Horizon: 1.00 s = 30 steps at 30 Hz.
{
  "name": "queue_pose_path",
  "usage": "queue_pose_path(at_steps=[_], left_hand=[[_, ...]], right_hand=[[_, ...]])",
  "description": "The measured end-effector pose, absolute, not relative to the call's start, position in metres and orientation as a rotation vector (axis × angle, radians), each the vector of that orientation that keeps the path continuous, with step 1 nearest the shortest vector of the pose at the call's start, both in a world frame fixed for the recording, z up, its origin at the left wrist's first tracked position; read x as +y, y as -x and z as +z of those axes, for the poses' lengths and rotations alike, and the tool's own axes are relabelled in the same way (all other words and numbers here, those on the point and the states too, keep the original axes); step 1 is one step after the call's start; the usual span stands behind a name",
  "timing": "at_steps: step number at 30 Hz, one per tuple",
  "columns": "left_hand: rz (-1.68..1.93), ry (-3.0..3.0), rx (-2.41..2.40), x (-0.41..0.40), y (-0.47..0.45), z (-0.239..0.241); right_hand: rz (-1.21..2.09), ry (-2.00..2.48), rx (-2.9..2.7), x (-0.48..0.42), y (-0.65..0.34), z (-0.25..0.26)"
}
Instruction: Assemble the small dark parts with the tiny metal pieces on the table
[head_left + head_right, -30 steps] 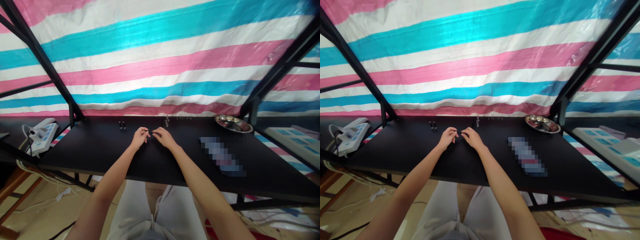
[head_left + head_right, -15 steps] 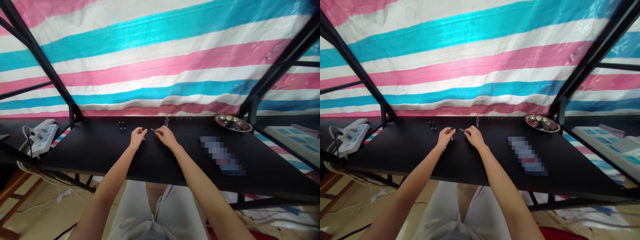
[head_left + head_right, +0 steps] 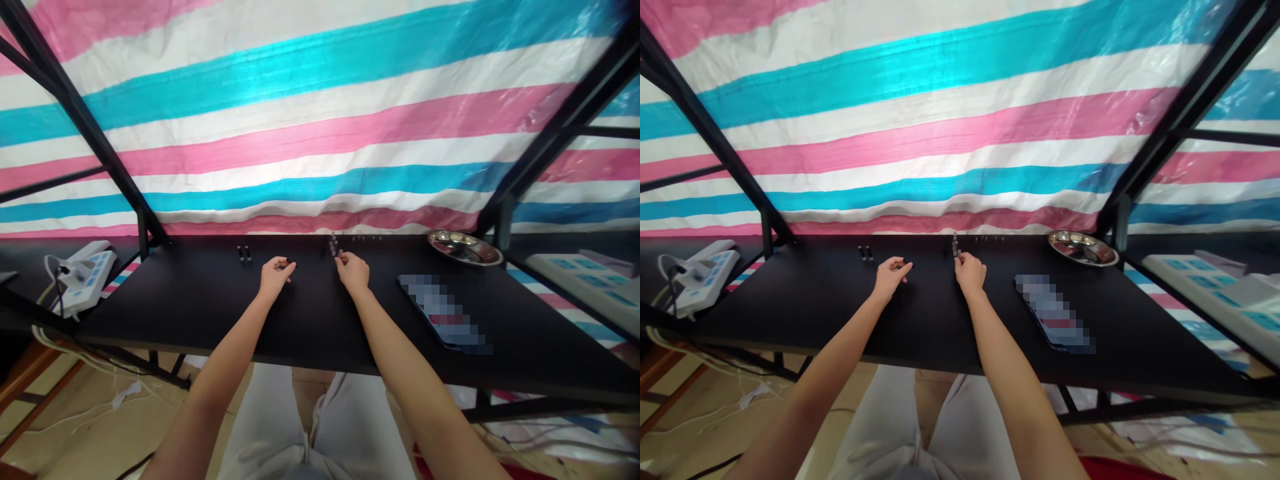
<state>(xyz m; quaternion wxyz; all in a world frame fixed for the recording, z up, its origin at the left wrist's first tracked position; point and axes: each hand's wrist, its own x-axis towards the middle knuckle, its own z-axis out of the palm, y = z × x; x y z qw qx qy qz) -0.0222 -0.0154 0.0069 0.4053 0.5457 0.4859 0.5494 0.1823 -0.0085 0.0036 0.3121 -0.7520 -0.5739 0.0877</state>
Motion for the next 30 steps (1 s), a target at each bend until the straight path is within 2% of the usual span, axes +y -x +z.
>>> queue_pose_path(at_steps=[20,30], left_hand=[[1.258,-1.616,1.306,-0.016,0.01,0.008],[1.091,-1.908,1.479,0.024,-0.036,0.004]], right_hand=[[0.29,2.113,-1.577,0.014,-0.184,-0.001],[0.194,2.202,-1.671,0.002,-0.182,0.006]])
